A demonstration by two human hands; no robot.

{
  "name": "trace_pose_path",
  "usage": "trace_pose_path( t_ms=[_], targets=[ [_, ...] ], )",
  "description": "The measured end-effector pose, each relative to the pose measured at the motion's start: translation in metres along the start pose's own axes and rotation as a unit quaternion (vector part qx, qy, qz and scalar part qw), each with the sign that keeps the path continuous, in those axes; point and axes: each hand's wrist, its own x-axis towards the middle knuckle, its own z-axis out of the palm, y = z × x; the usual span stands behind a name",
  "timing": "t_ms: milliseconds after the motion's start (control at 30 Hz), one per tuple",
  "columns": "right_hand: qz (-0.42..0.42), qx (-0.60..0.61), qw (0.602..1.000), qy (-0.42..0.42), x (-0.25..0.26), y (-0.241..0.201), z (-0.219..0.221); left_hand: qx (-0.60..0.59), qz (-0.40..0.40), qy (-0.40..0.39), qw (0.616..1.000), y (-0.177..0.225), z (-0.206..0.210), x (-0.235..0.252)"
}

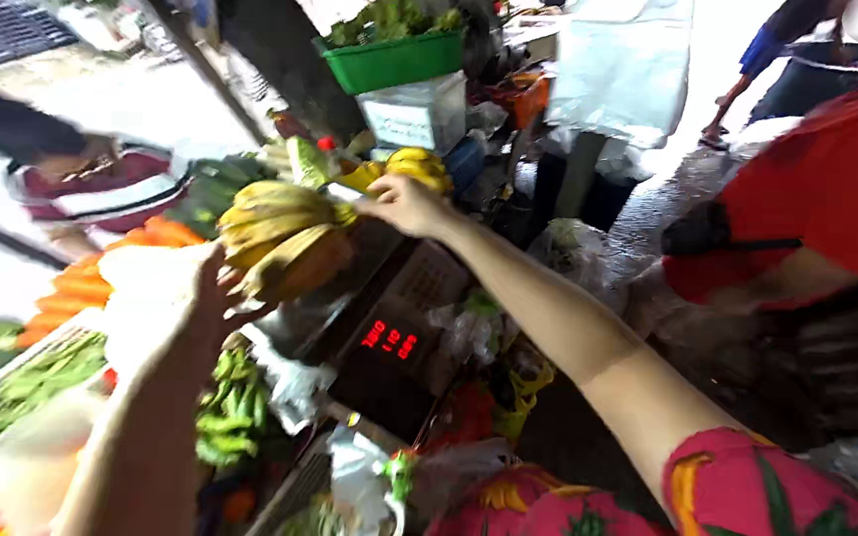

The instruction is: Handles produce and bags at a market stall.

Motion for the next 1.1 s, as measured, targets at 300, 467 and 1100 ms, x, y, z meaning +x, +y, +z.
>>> trace_pose_path(
  t_ms=[300,467,1100],
  targets=[
    [0.007,-0.119,0.992,0.05,-0.115,0.103,0.014,-0.066,0.147,0.036,0.986,-0.089,-0.078,-0.098],
    [0.068,-0.163,0.984,0.034,-0.145,0.128,0.057,-0.114,0.061,0.097,0.987,-0.16,-0.09,-0.158],
    [0.051,-0.239,0.97,-0.008,-0.114,0.089,0.049,-0.084,0.025,0.106,0.99,-0.204,-0.066,-0.221]
  ],
)
